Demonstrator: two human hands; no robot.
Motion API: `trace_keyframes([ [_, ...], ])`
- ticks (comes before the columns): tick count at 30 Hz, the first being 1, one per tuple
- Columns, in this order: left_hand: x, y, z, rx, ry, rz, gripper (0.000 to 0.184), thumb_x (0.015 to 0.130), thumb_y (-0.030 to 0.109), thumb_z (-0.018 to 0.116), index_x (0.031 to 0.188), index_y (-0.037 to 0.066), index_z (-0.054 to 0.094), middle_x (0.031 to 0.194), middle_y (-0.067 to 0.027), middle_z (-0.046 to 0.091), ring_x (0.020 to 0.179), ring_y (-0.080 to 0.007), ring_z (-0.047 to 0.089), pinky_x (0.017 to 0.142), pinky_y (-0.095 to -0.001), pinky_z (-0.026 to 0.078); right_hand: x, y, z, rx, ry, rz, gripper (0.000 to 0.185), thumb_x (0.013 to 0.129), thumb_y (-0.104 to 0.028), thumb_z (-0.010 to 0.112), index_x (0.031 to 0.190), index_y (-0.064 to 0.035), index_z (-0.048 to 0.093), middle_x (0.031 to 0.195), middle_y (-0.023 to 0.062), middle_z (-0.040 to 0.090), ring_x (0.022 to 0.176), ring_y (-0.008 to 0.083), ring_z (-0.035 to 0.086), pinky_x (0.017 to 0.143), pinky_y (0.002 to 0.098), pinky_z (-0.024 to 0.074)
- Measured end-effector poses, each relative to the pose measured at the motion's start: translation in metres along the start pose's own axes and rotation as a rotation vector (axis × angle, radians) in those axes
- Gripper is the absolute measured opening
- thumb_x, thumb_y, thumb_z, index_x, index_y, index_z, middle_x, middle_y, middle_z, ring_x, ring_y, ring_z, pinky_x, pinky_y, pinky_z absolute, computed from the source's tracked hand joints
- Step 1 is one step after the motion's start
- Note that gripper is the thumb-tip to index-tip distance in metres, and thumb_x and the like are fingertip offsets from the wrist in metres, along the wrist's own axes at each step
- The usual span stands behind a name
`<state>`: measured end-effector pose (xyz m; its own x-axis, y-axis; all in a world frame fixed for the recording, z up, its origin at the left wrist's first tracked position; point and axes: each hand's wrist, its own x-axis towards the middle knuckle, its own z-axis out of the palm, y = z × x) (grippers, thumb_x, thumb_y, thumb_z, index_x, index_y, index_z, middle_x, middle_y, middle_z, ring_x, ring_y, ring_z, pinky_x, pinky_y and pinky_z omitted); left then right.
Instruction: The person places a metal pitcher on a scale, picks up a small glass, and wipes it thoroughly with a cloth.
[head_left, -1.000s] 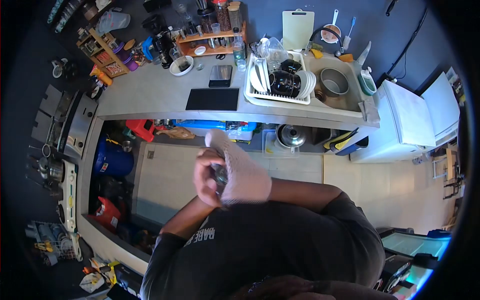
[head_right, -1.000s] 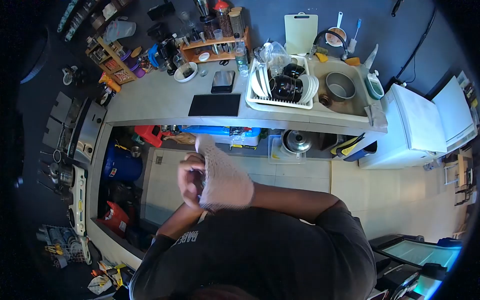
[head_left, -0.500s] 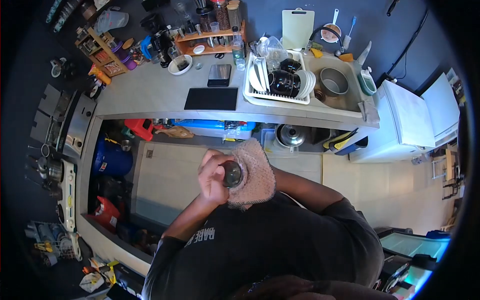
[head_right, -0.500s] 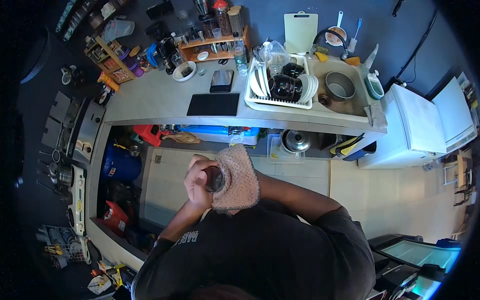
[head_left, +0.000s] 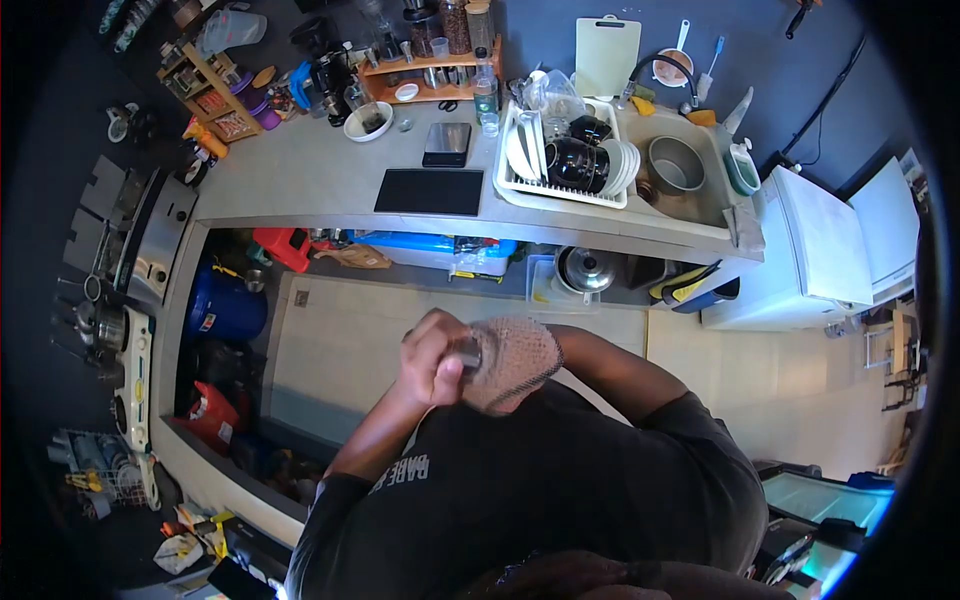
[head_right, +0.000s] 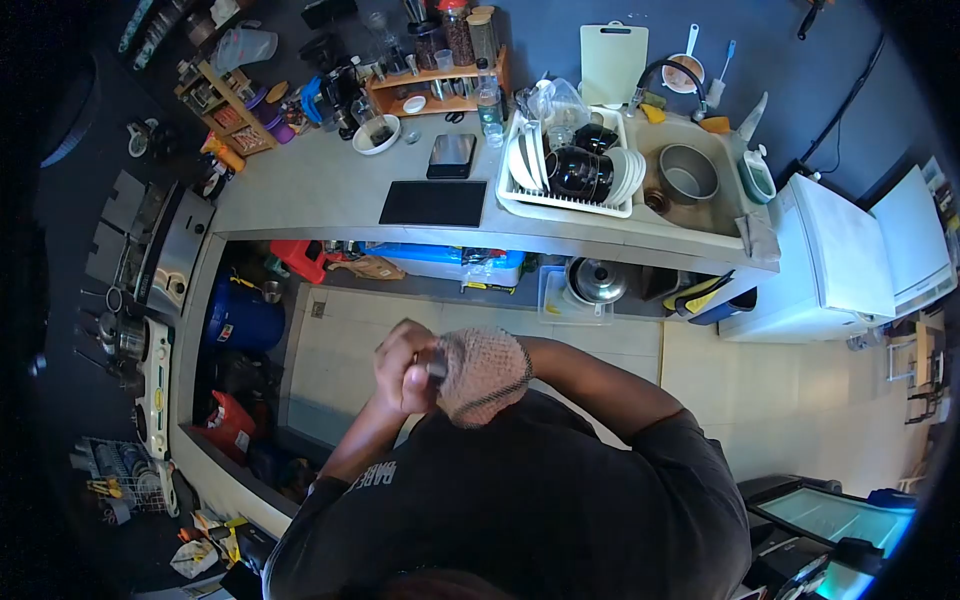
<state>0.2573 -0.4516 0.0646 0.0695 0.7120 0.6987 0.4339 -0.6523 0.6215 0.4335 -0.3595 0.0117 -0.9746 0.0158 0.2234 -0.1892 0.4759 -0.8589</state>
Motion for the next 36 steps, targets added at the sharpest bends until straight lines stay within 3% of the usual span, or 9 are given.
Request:
trace_keyframes([
  [4, 0.000, 0.008, 0.008, -0.077, 0.130, -0.597, 0.038, 0.103, 0.032, 0.043, 0.096, -0.003, 0.057, 0.078, -0.0116, 0.055, 0.066, -0.0167, 0.051, 0.059, -0.0332, 0.041, 0.024, -0.080, -0.009, 0.500, 0.569, 0.042, 0.050, 0.080, -0.018, 0.080, 0.123, -0.0047, 0.059, 0.110, 0.0086, 0.063, 0.101, 0.0138, 0.058, 0.089, 0.0297, 0.0504],
  [7, -0.020, 0.000, 0.025, -0.393, 0.257, -0.655, 0.039, 0.105, 0.035, 0.039, 0.099, -0.001, 0.055, 0.077, -0.0060, 0.050, 0.066, -0.0113, 0.045, 0.058, -0.0301, 0.036, 0.040, -0.047, 0.014, 0.837, 0.784, 0.057, 0.040, 0.080, -0.013, 0.079, 0.115, -0.0010, 0.063, 0.113, 0.0067, 0.061, 0.103, 0.0110, 0.056, 0.088, 0.0289, 0.0501],
  [9, -0.023, 0.004, 0.028, -0.188, 0.264, -0.332, 0.042, 0.106, 0.038, 0.038, 0.102, -0.001, 0.052, 0.078, -0.0013, 0.047, 0.067, -0.0087, 0.041, 0.059, -0.0274, 0.033, 0.021, -0.058, 0.010, 0.623, 0.906, 0.179, 0.036, 0.082, -0.015, 0.076, 0.113, -0.0006, 0.063, 0.113, 0.0072, 0.060, 0.103, 0.0118, 0.056, 0.088, 0.0289, 0.0497],
  [12, -0.019, 0.001, 0.021, -0.096, 0.340, -0.196, 0.040, 0.106, 0.039, 0.040, 0.106, 0.000, 0.050, 0.079, 0.0005, 0.047, 0.064, -0.0057, 0.039, 0.056, -0.0256, 0.030, 0.030, -0.057, 0.009, 0.533, 0.947, 0.189, 0.030, 0.088, -0.018, 0.069, 0.112, -0.0014, 0.063, 0.110, 0.0086, 0.062, 0.101, 0.0153, 0.058, 0.086, 0.0316, 0.0499],
  [15, -0.005, 0.009, 0.006, -0.366, 0.475, -0.673, 0.036, 0.105, 0.035, 0.043, 0.110, 0.001, 0.050, 0.080, 0.0009, 0.047, 0.066, -0.0054, 0.039, 0.057, -0.0244, 0.031, 0.051, -0.048, 0.025, 0.526, 0.954, 0.155, 0.027, 0.093, -0.022, 0.062, 0.111, -0.0023, 0.063, 0.107, 0.0099, 0.063, 0.099, 0.0189, 0.060, 0.085, 0.0344, 0.0502],
  [20, -0.023, -0.022, -0.009, -0.149, 0.437, -0.168, 0.036, 0.098, 0.031, 0.060, 0.112, 0.000, 0.052, 0.087, -0.0017, 0.051, 0.062, -0.0066, 0.039, 0.053, -0.0253, 0.033, 0.069, -0.010, 0.039, 0.475, 0.857, 0.273, 0.029, 0.102, -0.028, 0.049, 0.109, -0.0038, 0.063, 0.101, 0.0122, 0.066, 0.095, 0.0248, 0.064, 0.082, 0.0390, 0.0507],
  [27, -0.024, -0.044, -0.060, 0.442, 0.305, -0.066, 0.032, 0.086, 0.024, 0.072, 0.101, -0.001, 0.059, 0.086, -0.0112, 0.054, 0.063, -0.0187, 0.051, 0.053, -0.0315, 0.042, 0.096, -0.018, 0.028, 0.097, 0.762, 0.319, 0.035, 0.109, -0.029, 0.041, 0.119, -0.0045, 0.064, 0.102, 0.0115, 0.069, 0.093, 0.0272, 0.066, 0.085, 0.0363, 0.0507],
  [32, -0.027, -0.073, -0.098, 0.226, 0.270, -0.107, 0.035, 0.079, 0.021, 0.078, 0.100, 0.000, 0.060, 0.085, -0.0113, 0.057, 0.066, -0.0229, 0.056, 0.057, -0.0328, 0.046, 0.146, -0.010, 0.022, 0.607, 0.601, 0.431, 0.036, 0.108, -0.028, 0.042, 0.120, -0.0026, 0.064, 0.103, 0.0081, 0.069, 0.095, 0.0197, 0.065, 0.088, 0.0336, 0.0498],
  [36, -0.019, -0.118, -0.127, 0.250, 0.260, -0.095, 0.034, 0.077, 0.018, 0.079, 0.097, 0.000, 0.058, 0.081, -0.0088, 0.054, 0.062, -0.0168, 0.051, 0.052, -0.0297, 0.041, 0.198, 0.011, 0.010, 0.518, 0.724, 0.509, 0.035, 0.107, -0.028, 0.046, 0.116, -0.0017, 0.067, 0.104, 0.0113, 0.071, 0.099, 0.0197, 0.066, 0.092, 0.0333, 0.0499],
])
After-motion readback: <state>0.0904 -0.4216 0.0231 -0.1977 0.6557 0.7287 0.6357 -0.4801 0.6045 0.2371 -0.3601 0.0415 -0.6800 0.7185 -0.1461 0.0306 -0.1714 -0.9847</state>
